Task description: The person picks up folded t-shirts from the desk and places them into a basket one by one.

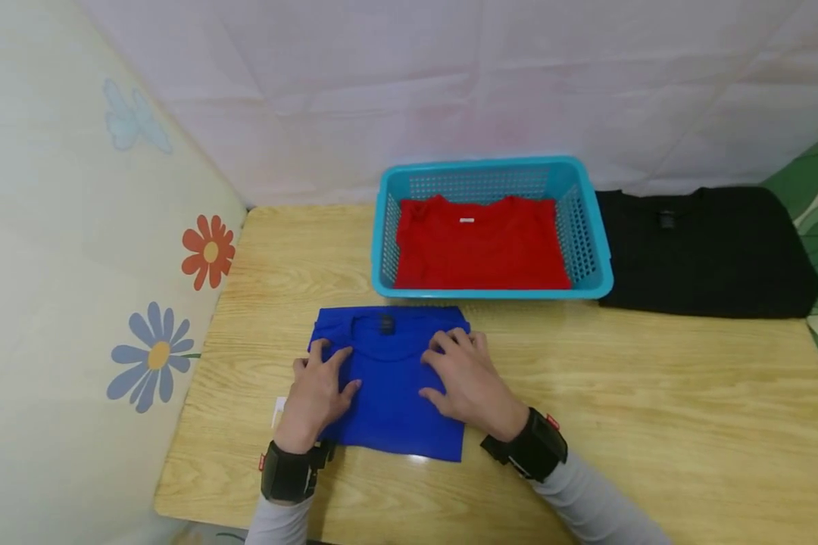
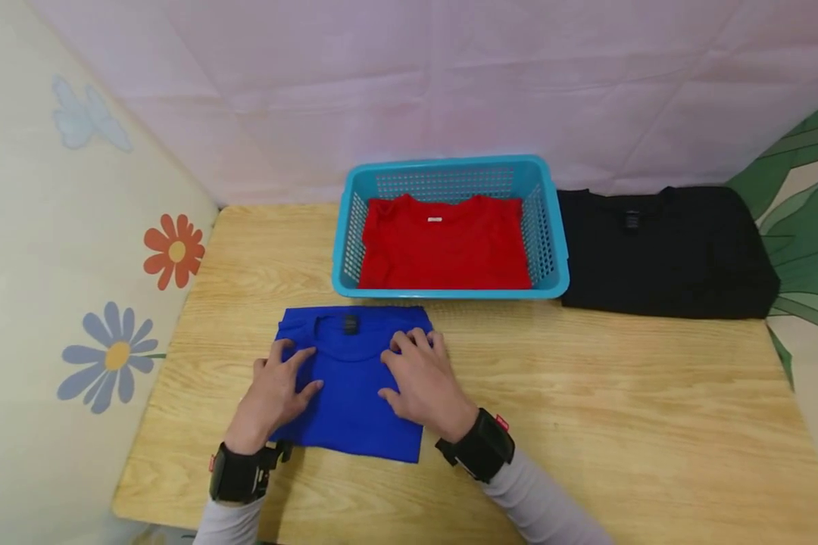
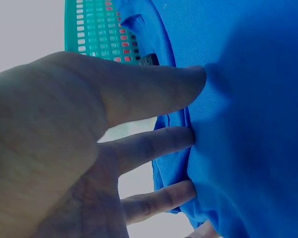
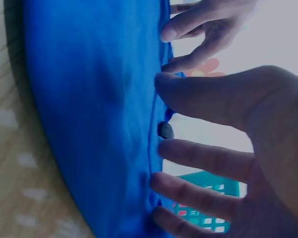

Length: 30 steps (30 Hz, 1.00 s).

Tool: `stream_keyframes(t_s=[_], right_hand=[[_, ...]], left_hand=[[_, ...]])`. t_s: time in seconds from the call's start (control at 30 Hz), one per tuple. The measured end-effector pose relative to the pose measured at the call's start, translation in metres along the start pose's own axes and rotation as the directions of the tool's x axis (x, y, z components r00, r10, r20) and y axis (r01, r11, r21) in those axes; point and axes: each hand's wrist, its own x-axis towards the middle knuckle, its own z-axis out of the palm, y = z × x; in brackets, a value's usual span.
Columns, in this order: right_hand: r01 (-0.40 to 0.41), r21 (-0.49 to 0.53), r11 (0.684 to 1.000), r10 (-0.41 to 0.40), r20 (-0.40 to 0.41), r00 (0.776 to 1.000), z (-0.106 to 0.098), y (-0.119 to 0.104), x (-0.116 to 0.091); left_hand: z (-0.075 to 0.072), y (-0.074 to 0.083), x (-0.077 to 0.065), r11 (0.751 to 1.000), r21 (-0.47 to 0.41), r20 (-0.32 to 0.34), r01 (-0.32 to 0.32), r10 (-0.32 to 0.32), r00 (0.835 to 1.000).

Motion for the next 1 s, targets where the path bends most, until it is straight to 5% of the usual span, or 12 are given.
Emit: stream_keyframes(t_s=[0.23, 0.53, 1.0], right_hand=[[0.037, 0.022, 0.999, -0.034, -0.092, 0.995, 0.013, 0.012, 0.0], [-0.11, -0.005, 0.994, 0.109, -0.044, 0.993, 0.016, 0.021, -0.007], [-0.149, 0.124, 0.981, 0.155, -0.04, 0.987, 0.01, 0.042, -0.026]], left_hand=[[0.005, 0.018, 0.001, 1.0, -0.004, 0.002, 0.002, -0.002, 1.0], [0.012, 0.038, 0.003, 1.0, 0.022, -0.001, -0.019, 0.019, 1.0], [0.015, 0.055, 0.004, 0.997, -0.007, 0.009, -0.079, 0.079, 0.997]])
